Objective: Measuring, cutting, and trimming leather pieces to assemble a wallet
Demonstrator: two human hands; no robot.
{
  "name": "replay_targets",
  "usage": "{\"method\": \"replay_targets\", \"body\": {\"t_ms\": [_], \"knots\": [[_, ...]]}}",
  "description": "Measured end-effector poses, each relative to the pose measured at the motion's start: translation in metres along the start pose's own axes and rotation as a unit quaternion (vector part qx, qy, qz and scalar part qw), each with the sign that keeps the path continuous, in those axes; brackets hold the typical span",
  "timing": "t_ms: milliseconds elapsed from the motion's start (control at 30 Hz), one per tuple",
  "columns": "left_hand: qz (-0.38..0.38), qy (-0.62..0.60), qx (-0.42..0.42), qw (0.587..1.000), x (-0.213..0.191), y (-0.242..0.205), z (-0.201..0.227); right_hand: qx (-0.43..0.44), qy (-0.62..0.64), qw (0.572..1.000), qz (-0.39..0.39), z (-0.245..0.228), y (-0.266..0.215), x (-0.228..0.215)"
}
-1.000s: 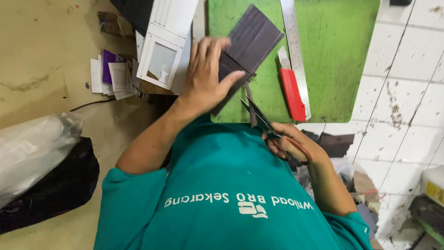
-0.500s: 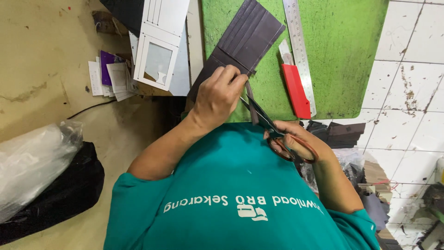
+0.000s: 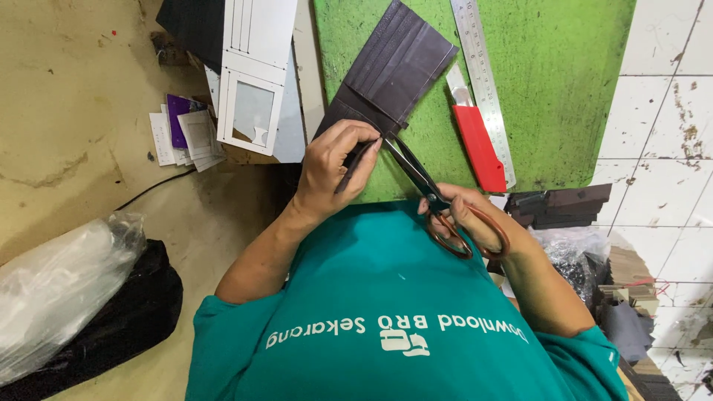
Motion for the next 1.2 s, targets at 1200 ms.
{"method": "replay_targets", "body": {"t_ms": [1200], "knots": [[-0.054,0.079,0.116,0.989,0.033,-0.029,0.059,-0.165,-0.168,0.942,0.240,-0.009,0.001,0.010]]}}
Point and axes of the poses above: each hand's wrist, its own y-axis towards the middle knuckle, its own x-axis out of the palm, z = x × y, the point moved 2 cm from there along y, towards the middle knuckle, and after that the axes turned 4 degrees about -x, right-handed, at the moved point
